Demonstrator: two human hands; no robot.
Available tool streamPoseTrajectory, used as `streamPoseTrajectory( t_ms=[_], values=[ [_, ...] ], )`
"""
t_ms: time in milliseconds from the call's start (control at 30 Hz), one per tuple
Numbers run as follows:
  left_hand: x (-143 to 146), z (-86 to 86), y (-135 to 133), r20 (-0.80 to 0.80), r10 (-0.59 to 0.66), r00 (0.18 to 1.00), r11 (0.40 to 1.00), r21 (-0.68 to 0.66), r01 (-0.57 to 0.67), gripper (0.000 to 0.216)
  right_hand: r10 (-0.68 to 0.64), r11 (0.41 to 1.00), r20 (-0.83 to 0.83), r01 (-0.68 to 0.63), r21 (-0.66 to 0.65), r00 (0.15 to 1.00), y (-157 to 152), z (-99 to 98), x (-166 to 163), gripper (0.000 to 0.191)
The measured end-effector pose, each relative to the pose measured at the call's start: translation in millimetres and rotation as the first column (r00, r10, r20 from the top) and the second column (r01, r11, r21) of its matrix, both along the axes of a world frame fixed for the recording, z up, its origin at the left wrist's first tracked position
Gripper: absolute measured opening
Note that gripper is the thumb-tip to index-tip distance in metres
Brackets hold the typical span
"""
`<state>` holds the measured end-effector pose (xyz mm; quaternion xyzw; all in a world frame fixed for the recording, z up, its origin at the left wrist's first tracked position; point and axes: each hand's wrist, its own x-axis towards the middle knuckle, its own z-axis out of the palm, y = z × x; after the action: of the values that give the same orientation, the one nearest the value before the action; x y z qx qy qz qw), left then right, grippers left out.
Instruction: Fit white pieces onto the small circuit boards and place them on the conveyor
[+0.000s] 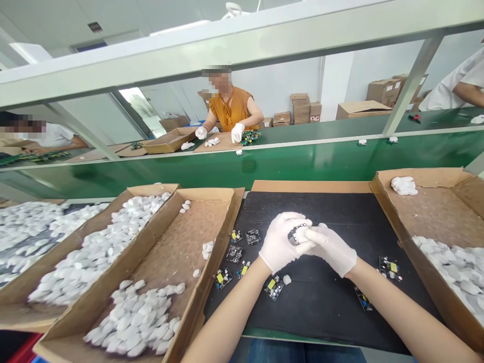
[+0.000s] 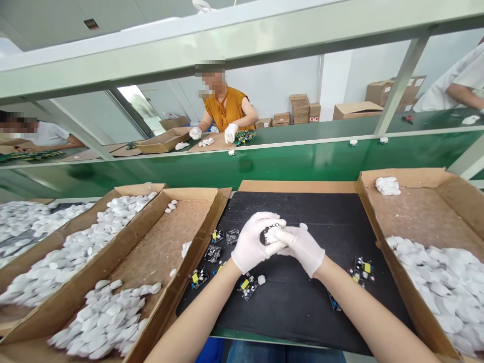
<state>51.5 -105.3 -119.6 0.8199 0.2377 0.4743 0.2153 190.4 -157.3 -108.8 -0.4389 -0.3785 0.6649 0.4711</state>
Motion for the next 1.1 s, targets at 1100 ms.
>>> streamPoseTrajectory(
  t_ms=[1100],
  values=[
    [0.4, 1.2, -1.7, -0.080, -0.091, 0.993, 0.996, -0.028, 0.089, 0.042, -0.141, 0.948, 0.539, -0.043, 0.315, 0.831, -3.0, 5.7, 6.0, 0.037]
  ],
)
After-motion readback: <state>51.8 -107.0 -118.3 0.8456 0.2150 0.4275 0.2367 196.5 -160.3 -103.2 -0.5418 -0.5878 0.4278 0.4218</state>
